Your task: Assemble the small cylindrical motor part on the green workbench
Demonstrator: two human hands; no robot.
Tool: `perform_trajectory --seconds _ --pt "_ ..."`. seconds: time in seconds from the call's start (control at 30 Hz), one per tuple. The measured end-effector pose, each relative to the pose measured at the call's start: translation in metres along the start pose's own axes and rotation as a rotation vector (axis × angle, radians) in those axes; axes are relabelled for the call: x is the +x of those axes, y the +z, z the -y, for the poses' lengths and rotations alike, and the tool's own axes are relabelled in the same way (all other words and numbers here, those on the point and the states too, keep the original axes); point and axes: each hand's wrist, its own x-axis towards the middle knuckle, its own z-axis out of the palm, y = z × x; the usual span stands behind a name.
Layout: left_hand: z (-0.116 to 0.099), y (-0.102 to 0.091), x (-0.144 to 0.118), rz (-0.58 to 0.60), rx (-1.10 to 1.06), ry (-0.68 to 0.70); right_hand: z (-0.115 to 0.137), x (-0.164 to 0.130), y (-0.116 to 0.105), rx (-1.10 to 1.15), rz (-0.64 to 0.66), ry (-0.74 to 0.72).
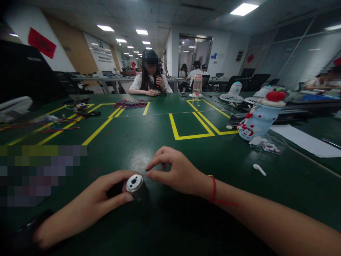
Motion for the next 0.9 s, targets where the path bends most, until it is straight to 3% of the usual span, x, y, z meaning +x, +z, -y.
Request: perform_trajectory --seconds 0.17,0.33,0.47,0.6,0.7,0.9 --pt "0.008 -0.003 -0.004 -0.041 0.03 0.039 0.027 0.015 0.015 -0.064 0.036 -0.1" --pt "0.013 -0.001 -0.009 -0.04 0.039 0.047 0.031 0.012 0.016 -0.01 0.08 -0.02" --pt "0.008 -0.004 -0.012 -0.023 0.029 0.006 0.012 0.006 0.001 0.246 -0.058 0.16" --pt "0.003 -0.005 -0.01 -0.007 0.037 -0.012 -0.019 0.001 -0.012 0.357 -0.234 0.376" --pt "0.001 -0.003 -0.008 -0.019 0.037 -0.024 -0.032 -0.001 -0.015 0.379 -0.274 0.409" --pt "-0.001 0.007 0.001 -0.024 0.026 -0.01 -0.037 -0.008 -0.021 0.308 -0.223 0.373"
